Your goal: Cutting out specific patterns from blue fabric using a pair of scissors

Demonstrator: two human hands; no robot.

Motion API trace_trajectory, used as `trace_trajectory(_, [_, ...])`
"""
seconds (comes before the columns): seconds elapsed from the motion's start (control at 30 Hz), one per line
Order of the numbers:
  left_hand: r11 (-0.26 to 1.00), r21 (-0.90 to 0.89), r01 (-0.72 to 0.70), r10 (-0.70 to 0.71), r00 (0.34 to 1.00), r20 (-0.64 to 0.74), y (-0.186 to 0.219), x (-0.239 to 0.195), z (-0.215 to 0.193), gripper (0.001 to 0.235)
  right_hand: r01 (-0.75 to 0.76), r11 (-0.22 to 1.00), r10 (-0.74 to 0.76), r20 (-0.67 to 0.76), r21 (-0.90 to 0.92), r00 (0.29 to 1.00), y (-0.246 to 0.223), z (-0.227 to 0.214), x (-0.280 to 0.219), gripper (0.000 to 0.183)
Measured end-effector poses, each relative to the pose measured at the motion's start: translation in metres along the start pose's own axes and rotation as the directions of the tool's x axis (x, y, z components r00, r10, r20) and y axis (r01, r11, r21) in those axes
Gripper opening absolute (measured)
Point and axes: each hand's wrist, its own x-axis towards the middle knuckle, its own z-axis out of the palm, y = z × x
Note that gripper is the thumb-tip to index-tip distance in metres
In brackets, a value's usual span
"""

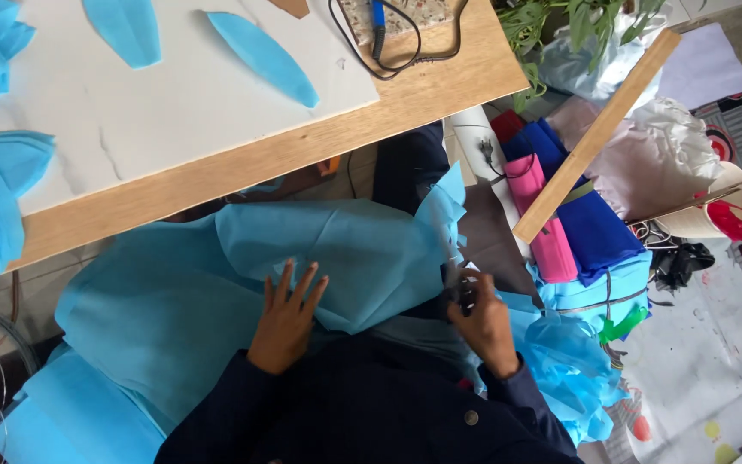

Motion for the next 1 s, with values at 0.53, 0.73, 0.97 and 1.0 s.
trace_trajectory(0.53, [0.866,-0.500,0.026,-0.098,0.988,-0.118,0.004,0.036,0.028,0.020,-0.193,0.924,0.148,-0.155,-0.331,0.977,0.232,0.109,0.078,0.038])
trace_trajectory(0.73, [0.943,-0.327,-0.066,-0.109,0.866,-0.489,0.001,0.108,-0.018,0.012,-0.110,0.838,0.144,0.021,-0.535,0.989,0.132,0.046,0.072,0.041])
trace_trajectory(0.97, [0.973,-0.218,-0.073,-0.082,0.777,-0.624,0.014,0.151,-0.033,0.008,0.292,0.956,-0.272,-0.369,-0.003,0.889,-0.007,-0.022,0.038,0.039])
trace_trajectory(1.0, [0.974,-0.218,-0.061,-0.092,0.772,-0.629,0.017,0.152,-0.029,0.007,0.393,0.900,-0.268,-0.469,0.191,0.841,-0.034,-0.030,0.026,0.040])
